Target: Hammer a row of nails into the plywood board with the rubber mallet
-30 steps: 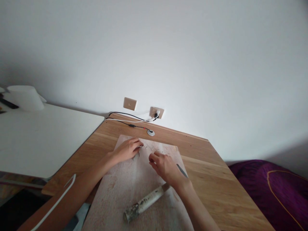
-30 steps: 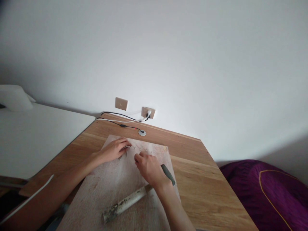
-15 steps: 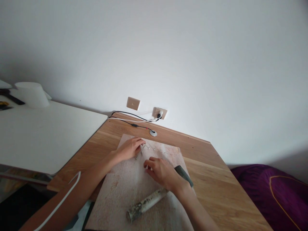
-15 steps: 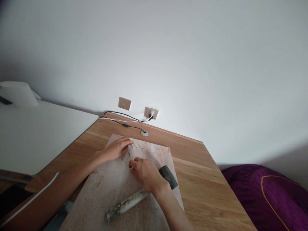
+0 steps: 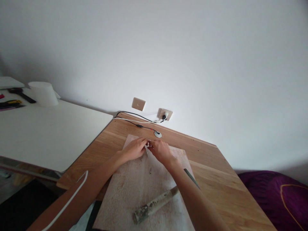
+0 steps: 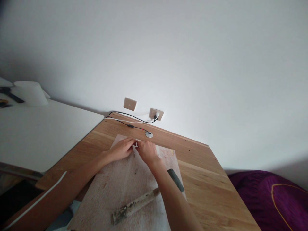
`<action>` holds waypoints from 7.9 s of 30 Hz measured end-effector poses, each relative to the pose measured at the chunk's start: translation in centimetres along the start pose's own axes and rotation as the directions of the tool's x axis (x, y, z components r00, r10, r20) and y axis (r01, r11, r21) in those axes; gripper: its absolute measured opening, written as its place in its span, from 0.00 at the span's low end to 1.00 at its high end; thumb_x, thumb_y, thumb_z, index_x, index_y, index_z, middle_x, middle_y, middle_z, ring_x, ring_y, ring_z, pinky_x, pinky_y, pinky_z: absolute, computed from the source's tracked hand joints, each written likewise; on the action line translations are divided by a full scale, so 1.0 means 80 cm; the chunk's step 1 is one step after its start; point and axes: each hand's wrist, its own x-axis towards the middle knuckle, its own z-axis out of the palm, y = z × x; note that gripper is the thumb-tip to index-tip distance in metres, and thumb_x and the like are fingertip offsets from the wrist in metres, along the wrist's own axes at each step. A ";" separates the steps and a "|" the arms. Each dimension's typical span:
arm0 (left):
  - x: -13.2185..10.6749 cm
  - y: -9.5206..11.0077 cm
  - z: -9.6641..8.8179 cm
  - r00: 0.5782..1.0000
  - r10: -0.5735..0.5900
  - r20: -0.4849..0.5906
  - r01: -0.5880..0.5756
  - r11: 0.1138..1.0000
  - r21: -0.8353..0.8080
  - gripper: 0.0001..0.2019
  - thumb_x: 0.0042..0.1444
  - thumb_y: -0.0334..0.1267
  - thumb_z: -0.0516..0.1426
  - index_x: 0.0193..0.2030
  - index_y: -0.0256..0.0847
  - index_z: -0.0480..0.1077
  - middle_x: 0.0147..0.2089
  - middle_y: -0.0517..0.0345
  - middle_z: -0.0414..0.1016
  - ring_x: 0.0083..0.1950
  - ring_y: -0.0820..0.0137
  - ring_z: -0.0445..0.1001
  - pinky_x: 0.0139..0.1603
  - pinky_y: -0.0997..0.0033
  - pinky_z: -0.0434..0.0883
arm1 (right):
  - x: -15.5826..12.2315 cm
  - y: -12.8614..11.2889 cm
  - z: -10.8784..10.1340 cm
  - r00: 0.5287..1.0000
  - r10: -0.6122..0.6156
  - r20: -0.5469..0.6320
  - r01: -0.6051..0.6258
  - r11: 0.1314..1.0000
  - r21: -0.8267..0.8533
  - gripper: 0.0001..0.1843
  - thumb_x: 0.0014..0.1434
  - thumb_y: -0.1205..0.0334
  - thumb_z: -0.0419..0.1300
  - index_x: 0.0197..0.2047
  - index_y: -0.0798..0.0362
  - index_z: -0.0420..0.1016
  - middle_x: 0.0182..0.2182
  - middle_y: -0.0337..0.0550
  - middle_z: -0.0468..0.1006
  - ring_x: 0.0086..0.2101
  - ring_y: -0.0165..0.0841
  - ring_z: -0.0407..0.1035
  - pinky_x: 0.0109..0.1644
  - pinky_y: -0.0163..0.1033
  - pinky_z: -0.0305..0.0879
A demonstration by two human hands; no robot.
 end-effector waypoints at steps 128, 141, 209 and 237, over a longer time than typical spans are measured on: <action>0.001 0.003 -0.005 0.998 -0.055 0.002 0.055 0.998 0.015 0.18 0.57 0.22 0.53 0.50 0.42 0.73 0.50 0.51 0.75 0.53 0.60 0.76 0.57 0.60 0.74 | -0.036 0.044 0.000 1.000 -0.006 -0.012 0.008 0.994 0.112 0.17 0.65 0.78 0.52 0.47 0.59 0.81 0.46 0.57 0.83 0.50 0.43 0.76 0.54 0.41 0.66; 0.002 0.002 -0.003 0.998 -0.064 0.009 0.063 0.997 0.032 0.18 0.57 0.22 0.54 0.50 0.41 0.73 0.50 0.51 0.75 0.54 0.60 0.76 0.57 0.61 0.74 | -0.044 0.063 0.000 0.998 -0.042 0.049 0.028 0.966 0.258 0.13 0.71 0.68 0.56 0.51 0.54 0.82 0.42 0.47 0.87 0.43 0.34 0.80 0.47 0.33 0.68; -0.169 0.082 -0.037 0.999 -0.049 -0.003 0.047 0.947 0.319 0.25 0.70 0.52 0.54 0.71 0.56 0.65 0.73 0.52 0.67 0.71 0.52 0.68 0.70 0.48 0.70 | -0.327 0.122 0.142 0.650 0.732 -0.202 -0.344 0.521 0.781 0.26 0.69 0.38 0.50 0.58 0.44 0.74 0.52 0.47 0.85 0.50 0.44 0.81 0.55 0.46 0.77; -0.253 -0.015 -0.125 0.926 -0.352 -0.134 0.375 0.826 0.420 0.28 0.69 0.56 0.48 0.68 0.43 0.67 0.72 0.49 0.69 0.71 0.55 0.69 0.75 0.52 0.64 | -0.265 0.027 0.117 0.897 0.392 -0.202 -0.023 0.498 0.867 0.26 0.67 0.39 0.58 0.53 0.50 0.81 0.46 0.52 0.87 0.46 0.44 0.83 0.52 0.41 0.80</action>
